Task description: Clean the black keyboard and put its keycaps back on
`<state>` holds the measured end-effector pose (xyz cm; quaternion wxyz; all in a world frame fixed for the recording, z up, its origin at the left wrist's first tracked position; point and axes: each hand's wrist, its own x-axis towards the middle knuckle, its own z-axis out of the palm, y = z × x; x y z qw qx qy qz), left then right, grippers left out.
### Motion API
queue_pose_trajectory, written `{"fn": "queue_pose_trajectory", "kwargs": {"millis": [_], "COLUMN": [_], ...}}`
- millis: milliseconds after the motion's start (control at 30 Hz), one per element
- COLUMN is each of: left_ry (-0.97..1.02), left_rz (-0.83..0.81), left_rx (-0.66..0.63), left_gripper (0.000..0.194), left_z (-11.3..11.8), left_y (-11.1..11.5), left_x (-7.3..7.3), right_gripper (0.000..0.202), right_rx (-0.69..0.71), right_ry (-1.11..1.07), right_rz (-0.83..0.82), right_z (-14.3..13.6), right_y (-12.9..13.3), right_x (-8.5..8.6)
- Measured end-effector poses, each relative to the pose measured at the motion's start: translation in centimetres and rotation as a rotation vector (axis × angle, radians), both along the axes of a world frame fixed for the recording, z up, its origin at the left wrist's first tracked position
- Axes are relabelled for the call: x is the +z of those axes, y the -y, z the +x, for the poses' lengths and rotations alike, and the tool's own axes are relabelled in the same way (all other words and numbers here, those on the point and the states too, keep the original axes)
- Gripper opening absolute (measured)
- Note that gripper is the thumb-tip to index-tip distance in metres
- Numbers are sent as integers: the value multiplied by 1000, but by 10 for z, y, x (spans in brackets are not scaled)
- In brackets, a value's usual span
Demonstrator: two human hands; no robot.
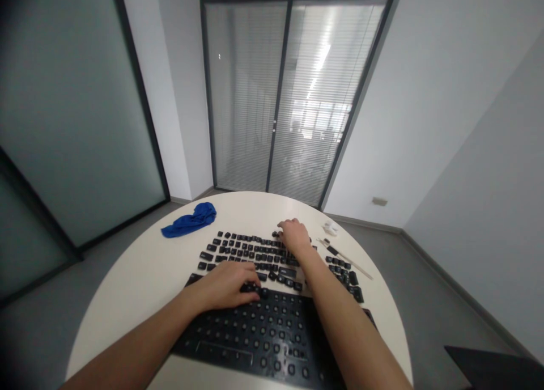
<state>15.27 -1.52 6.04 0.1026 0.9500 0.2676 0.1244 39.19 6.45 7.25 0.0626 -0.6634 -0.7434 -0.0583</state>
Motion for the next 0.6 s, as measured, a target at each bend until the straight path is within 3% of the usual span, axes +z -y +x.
{"fn": "queue_pose_trajectory", "kwargs": {"millis": [400,600], "left_ry": [2,10], "left_rz": [-25,-24], "left_rx": [3,-4], "left_gripper": [23,20], "left_z": [0,0], "left_y": [0,0], "left_x": [1,0], "right_gripper": [28,30], "right_rx": [34,98], "right_ry": [2,-106], "right_rz": [-53,12], "right_z": [-15,-25], "right_y": [-23,-6], "right_x": [-14,3]}}
